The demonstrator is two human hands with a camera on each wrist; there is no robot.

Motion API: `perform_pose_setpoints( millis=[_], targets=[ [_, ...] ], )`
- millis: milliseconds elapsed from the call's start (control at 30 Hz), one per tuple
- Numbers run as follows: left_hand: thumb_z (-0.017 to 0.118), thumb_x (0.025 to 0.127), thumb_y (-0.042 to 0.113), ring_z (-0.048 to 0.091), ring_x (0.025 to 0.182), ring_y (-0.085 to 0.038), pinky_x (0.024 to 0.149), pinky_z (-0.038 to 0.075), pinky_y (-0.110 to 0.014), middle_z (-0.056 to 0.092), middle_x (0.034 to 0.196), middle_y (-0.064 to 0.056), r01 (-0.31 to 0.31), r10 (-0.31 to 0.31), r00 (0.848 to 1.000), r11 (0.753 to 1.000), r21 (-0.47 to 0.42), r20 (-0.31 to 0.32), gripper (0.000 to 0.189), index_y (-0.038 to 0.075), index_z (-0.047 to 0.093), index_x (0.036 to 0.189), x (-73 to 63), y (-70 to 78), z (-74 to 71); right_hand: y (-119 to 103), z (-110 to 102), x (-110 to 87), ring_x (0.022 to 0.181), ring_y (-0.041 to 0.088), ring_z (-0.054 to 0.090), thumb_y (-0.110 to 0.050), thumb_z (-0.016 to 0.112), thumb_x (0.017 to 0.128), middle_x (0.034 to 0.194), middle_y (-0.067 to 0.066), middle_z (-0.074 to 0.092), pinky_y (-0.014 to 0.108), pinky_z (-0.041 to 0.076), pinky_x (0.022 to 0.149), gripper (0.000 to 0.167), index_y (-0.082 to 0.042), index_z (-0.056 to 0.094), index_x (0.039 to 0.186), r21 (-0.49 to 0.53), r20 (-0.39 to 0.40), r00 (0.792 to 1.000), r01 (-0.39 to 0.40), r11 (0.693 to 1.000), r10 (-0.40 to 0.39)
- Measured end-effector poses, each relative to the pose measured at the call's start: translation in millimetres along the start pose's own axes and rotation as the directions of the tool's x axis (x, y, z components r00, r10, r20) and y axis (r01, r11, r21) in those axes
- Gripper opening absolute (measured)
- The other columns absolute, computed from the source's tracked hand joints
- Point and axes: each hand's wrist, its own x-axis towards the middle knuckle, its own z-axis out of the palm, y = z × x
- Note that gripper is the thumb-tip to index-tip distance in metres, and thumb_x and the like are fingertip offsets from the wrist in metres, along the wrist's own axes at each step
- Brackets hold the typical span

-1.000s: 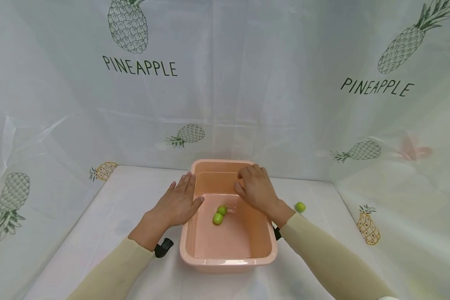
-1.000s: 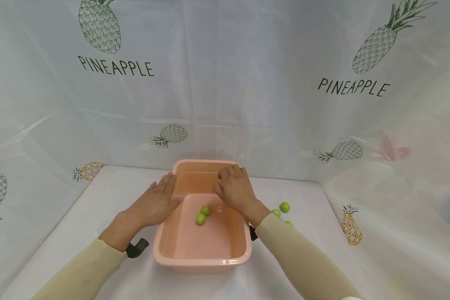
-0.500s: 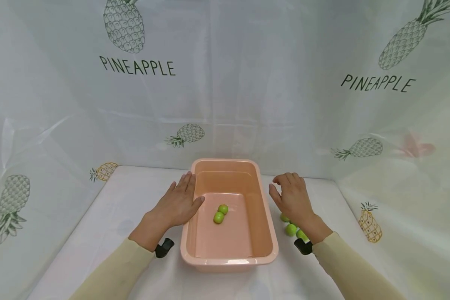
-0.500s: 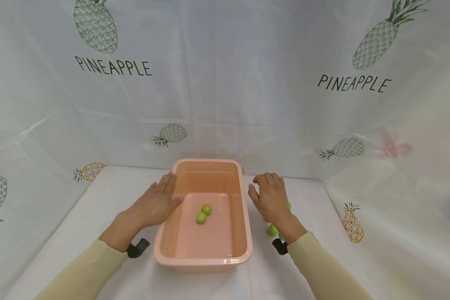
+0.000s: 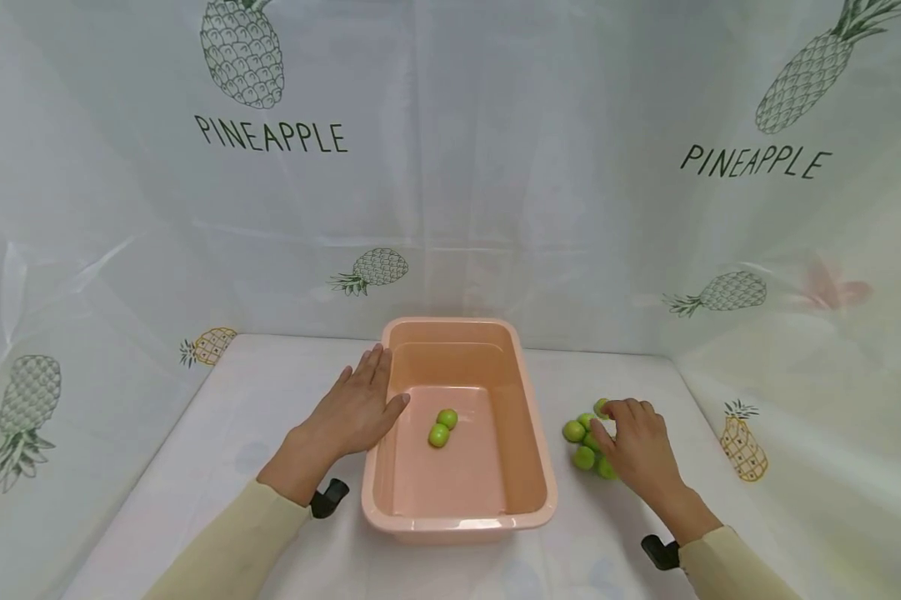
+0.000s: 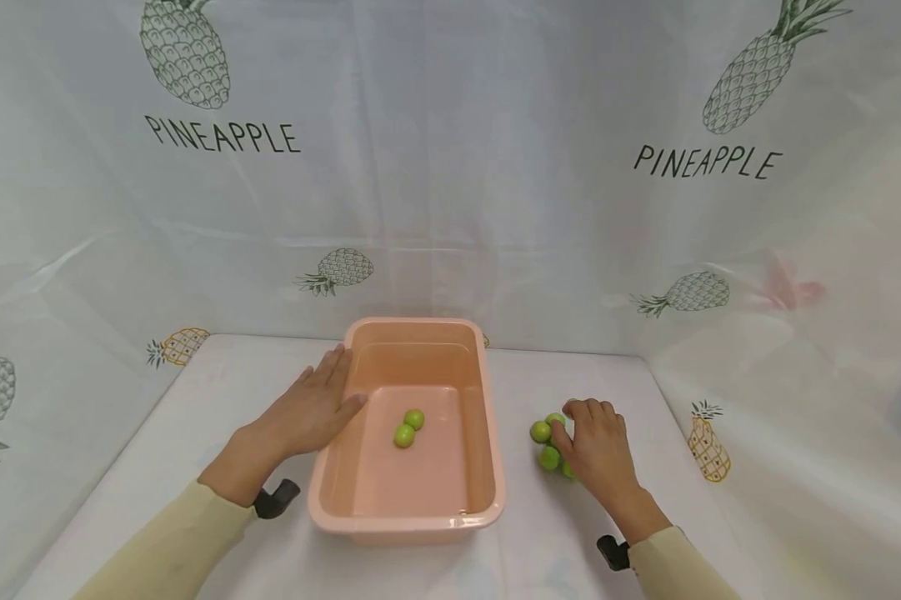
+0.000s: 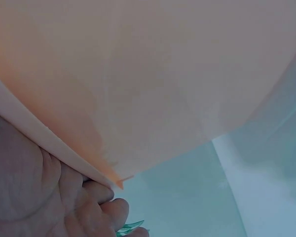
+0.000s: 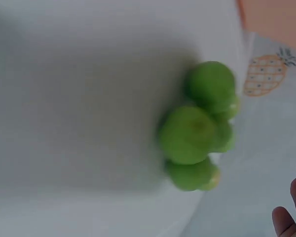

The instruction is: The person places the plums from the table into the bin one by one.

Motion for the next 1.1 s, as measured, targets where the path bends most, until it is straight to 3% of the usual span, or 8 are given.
perform_pose_setpoints(
  millis=[200,433,833,1100],
  targets=[
    [0.043,0.112,0.042,0.016,0.162,-0.044,0.127,0.023,-0.065,0.013,0.172,-0.031,-0.004,0.004,1.0,1.0,-0.003,-0.001,0.079,-0.013,0.015,0.163,0.0,-0.3,0.5,12,1,-28.9,0.09,0.039,0.062,-0.022,0.084,0.086,0.095,0.015,0.069,0.056,0.049,0.071,0.032,0.001,0.07,0.102,-0.065,0.051,0.998,0.032,0.997,-0.029],
    [0.042,0.112,0.043,0.015,0.162,-0.043,0.127,0.022,-0.065,0.011,0.173,-0.03,-0.007,0.007,1.0,1.0,-0.004,0.003,0.08,-0.012,0.014,0.163,0.5,-1.3,1.6,19,5,-49.8,0.089,0.036,0.062,-0.027,0.084,0.083,0.095,0.013,0.069,0.055,0.05,0.07,0.035,-0.001,0.07,0.102,-0.096,0.091,0.996,0.015,0.995,-0.006],
    [0.043,0.112,0.043,0.015,0.162,-0.043,0.128,0.022,-0.065,0.01,0.173,-0.03,-0.008,0.008,1.0,1.0,-0.018,0.005,0.081,-0.012,0.013,0.164,1.4,-1.1,2.9,24,13,-58.1,0.081,0.032,0.058,-0.027,0.088,0.075,0.087,0.009,0.063,0.049,0.048,0.064,0.042,0.0,0.069,0.1,-0.137,0.096,0.995,0.052,0.989,-0.039],
    [0.042,0.113,0.044,0.014,0.162,-0.043,0.128,0.022,-0.064,0.008,0.173,-0.029,0.001,0.0,1.0,1.0,-0.025,0.015,0.081,-0.011,0.012,0.164,0.4,-0.7,0.9,27,16,-59.8,0.087,0.033,0.059,-0.026,0.089,0.077,0.091,0.01,0.063,0.052,0.051,0.071,0.046,0.001,0.068,0.106,-0.152,0.194,0.981,-0.002,0.988,0.032]
  ],
)
